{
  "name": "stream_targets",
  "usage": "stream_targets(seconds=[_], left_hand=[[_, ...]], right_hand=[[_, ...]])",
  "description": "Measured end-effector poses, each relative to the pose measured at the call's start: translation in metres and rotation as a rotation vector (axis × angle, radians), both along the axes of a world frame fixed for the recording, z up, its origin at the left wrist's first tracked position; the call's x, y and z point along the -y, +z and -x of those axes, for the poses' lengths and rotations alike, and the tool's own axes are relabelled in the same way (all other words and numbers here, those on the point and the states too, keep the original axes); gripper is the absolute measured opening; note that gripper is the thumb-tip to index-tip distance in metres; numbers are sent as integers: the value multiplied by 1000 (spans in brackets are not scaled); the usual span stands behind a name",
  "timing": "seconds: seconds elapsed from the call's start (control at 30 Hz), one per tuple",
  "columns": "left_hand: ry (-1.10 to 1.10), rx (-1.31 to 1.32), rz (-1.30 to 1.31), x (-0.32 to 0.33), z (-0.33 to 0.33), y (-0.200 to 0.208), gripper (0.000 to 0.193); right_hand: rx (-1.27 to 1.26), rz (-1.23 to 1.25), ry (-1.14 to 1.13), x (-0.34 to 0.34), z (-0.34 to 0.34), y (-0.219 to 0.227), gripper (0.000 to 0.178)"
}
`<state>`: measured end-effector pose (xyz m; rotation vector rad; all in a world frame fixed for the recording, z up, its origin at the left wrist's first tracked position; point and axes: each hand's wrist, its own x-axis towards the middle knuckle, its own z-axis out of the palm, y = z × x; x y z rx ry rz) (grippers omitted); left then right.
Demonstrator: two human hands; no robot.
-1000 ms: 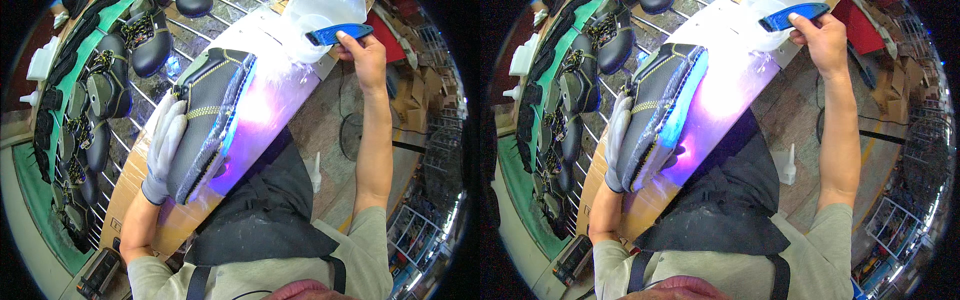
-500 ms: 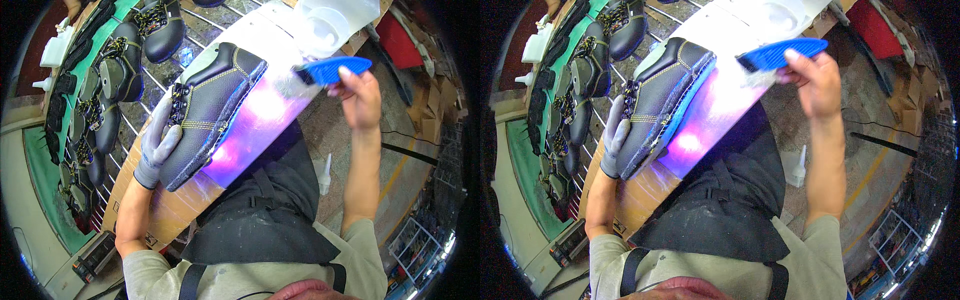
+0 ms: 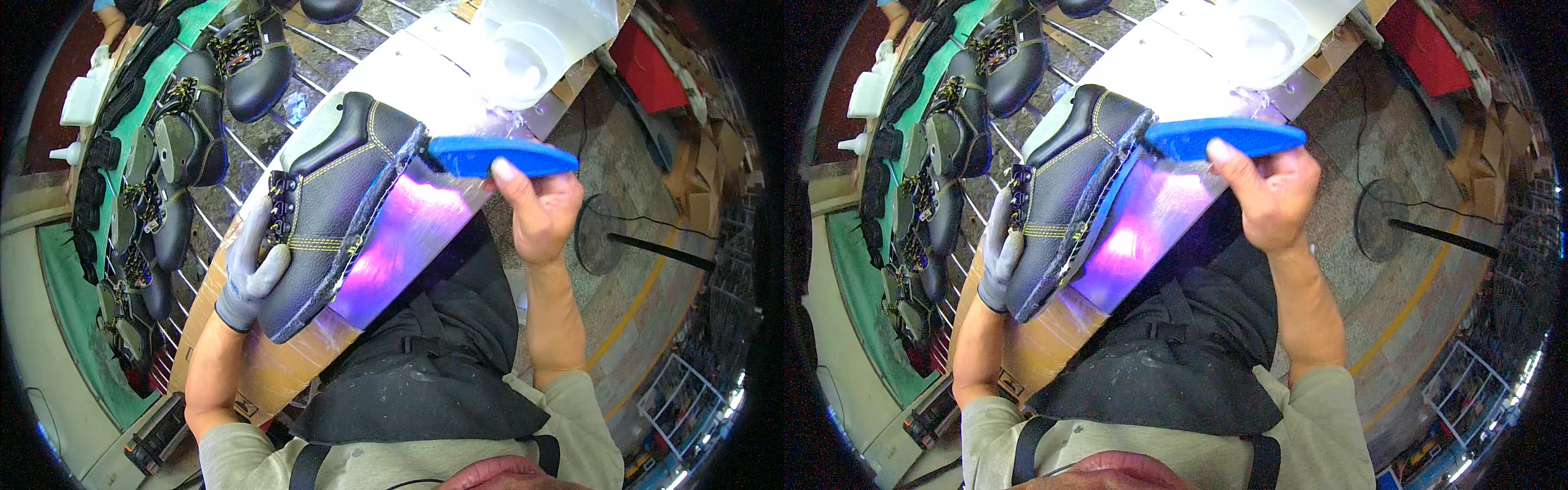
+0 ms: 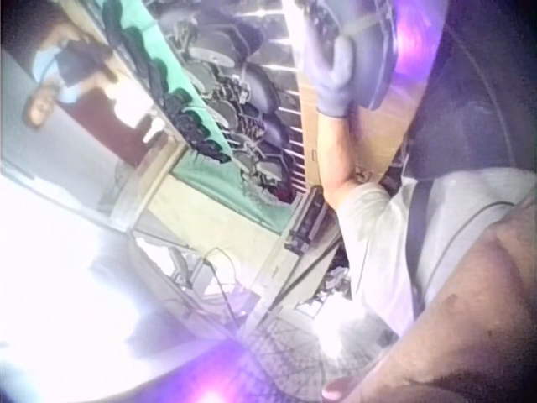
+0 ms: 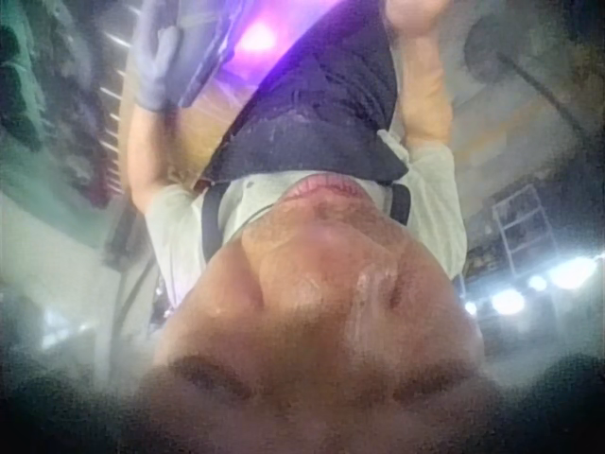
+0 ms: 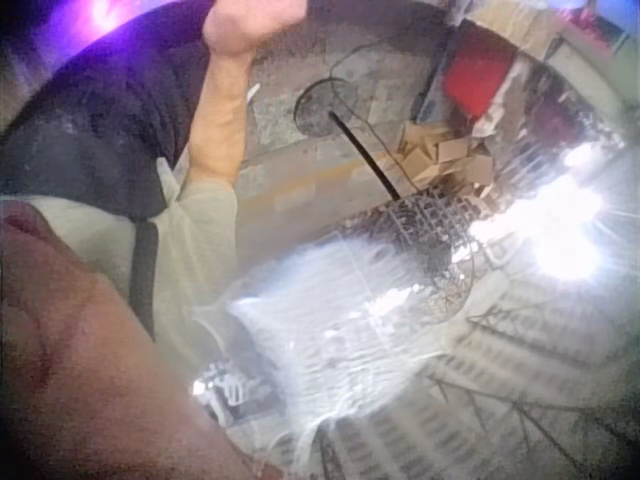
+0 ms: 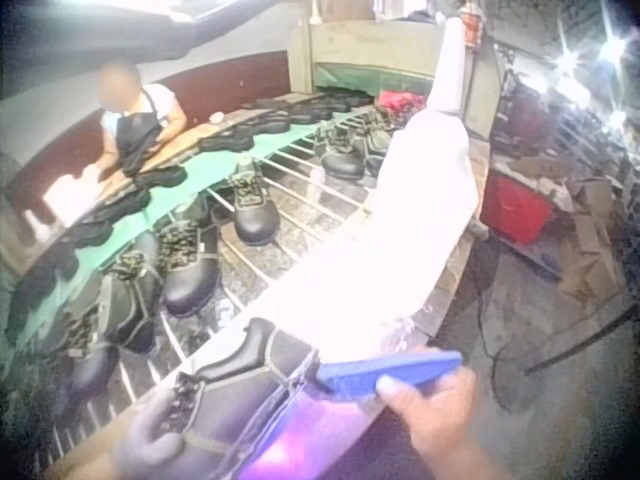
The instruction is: The person applies a liquid to the edges of shoes using a brush and then laces a shoe.
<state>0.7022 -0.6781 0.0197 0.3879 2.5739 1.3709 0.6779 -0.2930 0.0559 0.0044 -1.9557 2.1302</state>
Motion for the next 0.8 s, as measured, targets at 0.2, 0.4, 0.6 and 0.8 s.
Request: stream_targets(seconds=[0.2, 0.4, 0.6, 0.8], left_hand=[[21, -5, -53, -8, 2, 10, 81], [-60, -159, 91, -7, 6, 16, 79], [-87, -231, 119, -11, 7, 23, 76], [-60, -137, 53, -10, 4, 25, 81]], right_hand=[[47, -93, 1, 4, 2, 12, 20], [-477, -601, 85, 13, -5, 20, 20], [-493, -582, 89, 22, -15, 24, 22], [-526, -552, 120, 29, -14, 27, 22]])
